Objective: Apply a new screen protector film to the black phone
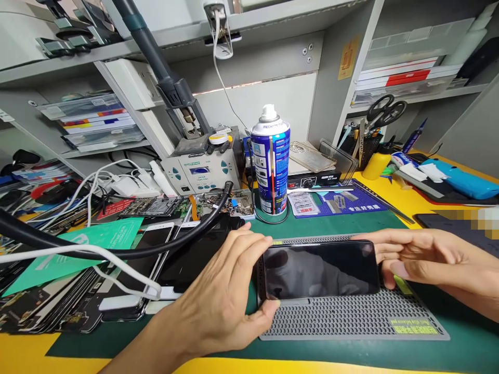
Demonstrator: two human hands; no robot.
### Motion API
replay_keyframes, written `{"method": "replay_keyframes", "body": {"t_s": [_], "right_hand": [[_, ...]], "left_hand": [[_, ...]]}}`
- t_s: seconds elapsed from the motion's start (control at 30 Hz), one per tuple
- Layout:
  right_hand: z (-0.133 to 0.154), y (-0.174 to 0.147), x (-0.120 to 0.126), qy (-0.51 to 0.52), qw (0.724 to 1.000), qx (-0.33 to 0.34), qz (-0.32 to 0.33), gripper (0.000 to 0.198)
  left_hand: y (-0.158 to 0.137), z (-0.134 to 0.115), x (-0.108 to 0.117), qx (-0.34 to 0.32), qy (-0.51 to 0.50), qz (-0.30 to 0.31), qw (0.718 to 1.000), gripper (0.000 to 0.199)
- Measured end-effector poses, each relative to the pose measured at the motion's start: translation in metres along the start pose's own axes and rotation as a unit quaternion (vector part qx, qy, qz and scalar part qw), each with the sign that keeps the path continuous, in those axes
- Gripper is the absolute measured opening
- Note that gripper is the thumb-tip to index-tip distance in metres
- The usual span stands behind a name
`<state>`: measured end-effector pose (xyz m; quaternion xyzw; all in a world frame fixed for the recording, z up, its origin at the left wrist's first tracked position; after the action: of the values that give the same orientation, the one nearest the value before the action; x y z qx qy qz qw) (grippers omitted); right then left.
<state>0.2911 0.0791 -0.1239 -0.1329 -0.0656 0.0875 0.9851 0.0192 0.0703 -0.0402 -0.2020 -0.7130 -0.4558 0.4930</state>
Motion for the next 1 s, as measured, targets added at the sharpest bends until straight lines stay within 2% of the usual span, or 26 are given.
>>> {"method": "replay_keyframes", "body": {"t_s": [0.13,0.23,0.37,0.5,0.6,0.73,0.9,1.0], "right_hand": [[0.012,-0.001,-0.014,0.005,0.999,0.012,0.036,0.049],[0.021,-0.002,-0.021,0.014,0.999,0.021,0.049,0.043],[0.027,-0.002,-0.018,0.01,1.0,0.023,0.012,0.046],[0.032,-0.002,-0.017,0.015,0.999,0.028,-0.001,0.049],[0.033,-0.002,-0.011,-0.012,0.999,0.032,-0.028,0.047],[0.034,0.001,-0.001,-0.066,0.994,0.049,-0.076,0.044],[0.036,-0.006,0.008,-0.155,0.976,0.082,-0.13,0.035],[0.044,-0.021,0.032,-0.247,0.949,0.078,-0.18,0.028]], "left_hand": [[-0.004,0.008,-0.004,0.026,0.019,0.016,0.999,0.074],[-0.008,0.013,-0.006,0.023,0.049,0.015,0.998,0.076],[-0.009,0.018,-0.011,0.015,0.083,0.014,0.996,0.074],[-0.003,0.025,-0.014,0.037,0.078,0.026,0.996,0.075],[0.0,0.03,-0.018,0.054,0.059,0.041,0.996,0.074],[-0.001,0.034,-0.02,0.055,0.059,0.027,0.996,0.075],[-0.003,0.039,-0.023,0.037,0.084,-0.01,0.996,0.074],[-0.004,0.042,-0.026,0.025,0.082,-0.016,0.996,0.074]]}}
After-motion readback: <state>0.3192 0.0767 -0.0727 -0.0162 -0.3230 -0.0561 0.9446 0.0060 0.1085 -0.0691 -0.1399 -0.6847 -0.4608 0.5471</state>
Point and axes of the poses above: each hand's wrist, its own y-axis towards the middle knuckle, its own x-axis out of the back of the hand, z = x × y, the point moved 10 cm from there along y, towards the middle knuckle, and after that the axes turned 3 degrees about y, right-handed, at the moved point
